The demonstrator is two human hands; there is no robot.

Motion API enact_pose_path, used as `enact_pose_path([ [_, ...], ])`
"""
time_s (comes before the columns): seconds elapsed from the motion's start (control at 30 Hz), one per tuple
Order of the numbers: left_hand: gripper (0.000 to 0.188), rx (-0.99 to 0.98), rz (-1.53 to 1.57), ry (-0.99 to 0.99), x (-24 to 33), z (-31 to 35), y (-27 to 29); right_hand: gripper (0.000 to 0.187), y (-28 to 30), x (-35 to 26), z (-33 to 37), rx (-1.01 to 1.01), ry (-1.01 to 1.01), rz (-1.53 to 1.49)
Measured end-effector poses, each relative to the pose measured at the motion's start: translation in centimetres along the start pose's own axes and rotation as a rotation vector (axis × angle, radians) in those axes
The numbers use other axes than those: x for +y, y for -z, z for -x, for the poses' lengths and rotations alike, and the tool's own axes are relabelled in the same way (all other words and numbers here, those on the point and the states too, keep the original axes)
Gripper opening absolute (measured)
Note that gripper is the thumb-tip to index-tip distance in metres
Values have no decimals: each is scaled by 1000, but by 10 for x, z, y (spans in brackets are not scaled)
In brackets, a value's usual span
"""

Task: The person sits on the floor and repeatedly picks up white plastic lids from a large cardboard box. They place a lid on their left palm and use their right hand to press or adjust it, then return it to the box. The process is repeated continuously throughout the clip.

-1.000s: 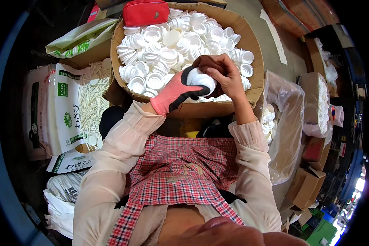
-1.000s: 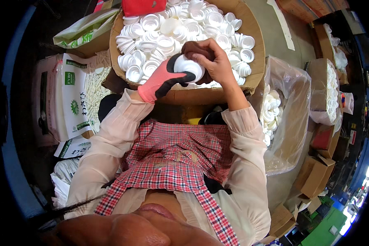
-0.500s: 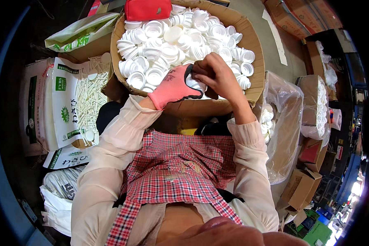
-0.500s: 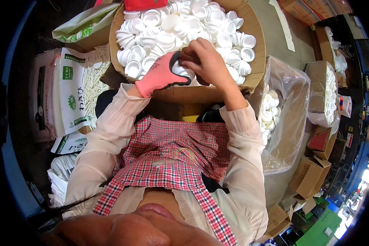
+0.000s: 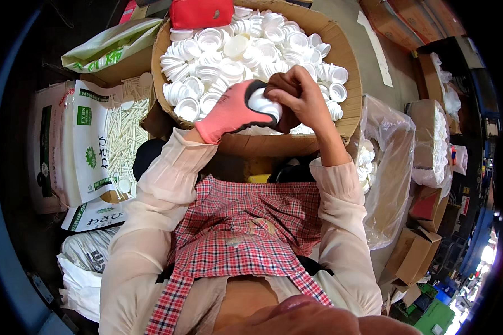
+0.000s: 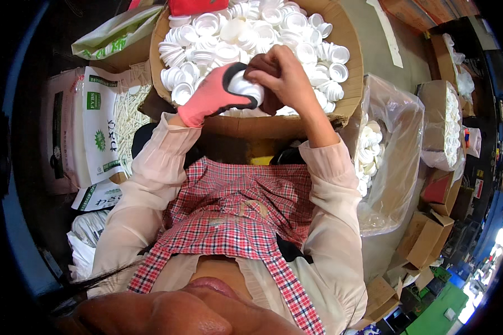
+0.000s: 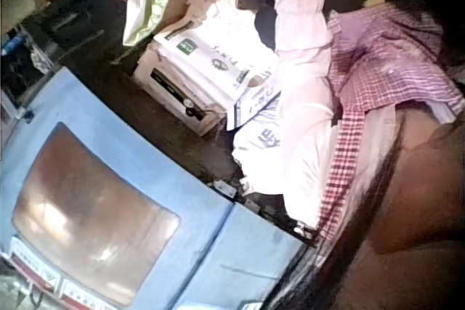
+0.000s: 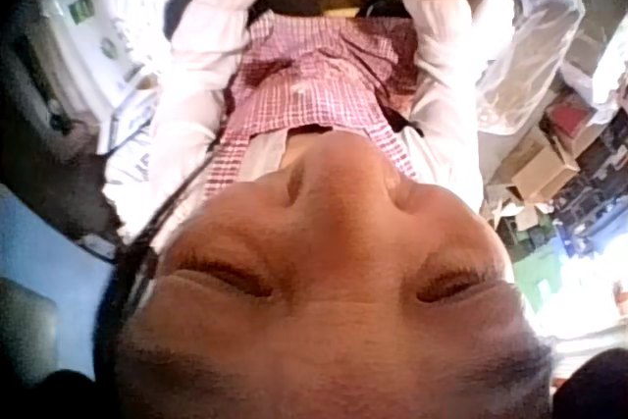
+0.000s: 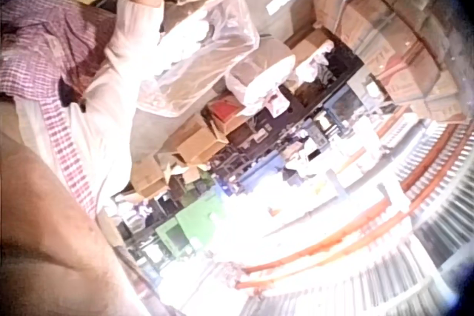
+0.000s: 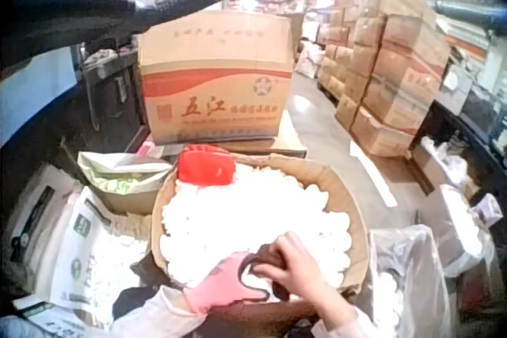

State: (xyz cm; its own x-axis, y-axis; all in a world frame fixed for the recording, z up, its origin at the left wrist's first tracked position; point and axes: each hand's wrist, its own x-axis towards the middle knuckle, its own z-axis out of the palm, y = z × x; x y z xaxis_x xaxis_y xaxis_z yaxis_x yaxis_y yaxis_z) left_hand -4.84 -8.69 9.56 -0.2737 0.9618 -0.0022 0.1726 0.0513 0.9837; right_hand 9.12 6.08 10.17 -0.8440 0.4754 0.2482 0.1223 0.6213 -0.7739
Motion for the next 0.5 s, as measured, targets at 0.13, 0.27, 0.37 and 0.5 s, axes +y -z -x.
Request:
enact_pose_path([
  [0.13,48,120,334,-61,-9,-6,9,22,2,-2,5,32,-334,-533],
  [0.27,36,231,844,-126,-22,-13,12,27,-28,14,15,-59,-256,-495],
  [0.37,35,199,1089,-114,-31,-18,14,26,-42,14,22,-50,-271,-442],
  [0.5,33,141,1217,41,-32,-18,21,17,-29,13,20,120,-326,-806],
])
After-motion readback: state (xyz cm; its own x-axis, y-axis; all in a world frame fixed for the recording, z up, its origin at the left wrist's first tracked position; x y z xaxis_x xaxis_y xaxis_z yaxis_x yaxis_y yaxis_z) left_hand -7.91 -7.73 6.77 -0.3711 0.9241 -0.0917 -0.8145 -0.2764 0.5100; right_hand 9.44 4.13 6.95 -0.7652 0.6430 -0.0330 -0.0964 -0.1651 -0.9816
